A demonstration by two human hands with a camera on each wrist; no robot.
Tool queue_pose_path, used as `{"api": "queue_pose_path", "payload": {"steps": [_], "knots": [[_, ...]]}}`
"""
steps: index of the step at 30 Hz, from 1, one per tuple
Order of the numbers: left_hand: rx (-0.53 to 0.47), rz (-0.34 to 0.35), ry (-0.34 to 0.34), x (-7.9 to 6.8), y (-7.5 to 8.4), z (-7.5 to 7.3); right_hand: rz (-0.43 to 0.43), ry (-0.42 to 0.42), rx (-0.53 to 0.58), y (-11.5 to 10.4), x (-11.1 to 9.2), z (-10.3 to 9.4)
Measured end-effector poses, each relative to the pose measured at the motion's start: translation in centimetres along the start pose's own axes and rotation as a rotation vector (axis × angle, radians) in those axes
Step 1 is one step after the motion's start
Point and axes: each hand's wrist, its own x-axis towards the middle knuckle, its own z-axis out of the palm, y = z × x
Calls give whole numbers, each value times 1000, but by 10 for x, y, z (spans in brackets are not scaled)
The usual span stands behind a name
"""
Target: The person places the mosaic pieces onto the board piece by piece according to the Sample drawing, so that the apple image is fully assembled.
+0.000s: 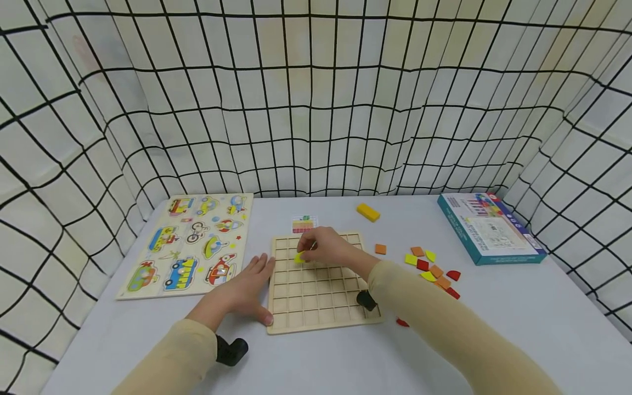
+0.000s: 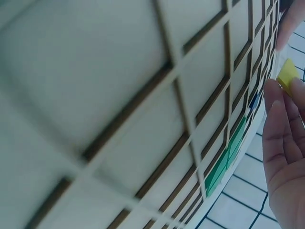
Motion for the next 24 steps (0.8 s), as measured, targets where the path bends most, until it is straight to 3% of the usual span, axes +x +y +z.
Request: {"api": "queue_pose_path", "payload": {"steps": [14,19,24], "knots": [[32,-7,-7,0,-2,0,3,-22,-9,-14,19,15],[39,1,-2,1,-2,1,-53,-33,-64,-17,23,20],[52,11,8,1,-1,1,-49,-31,-128,-23,25,24]]}}
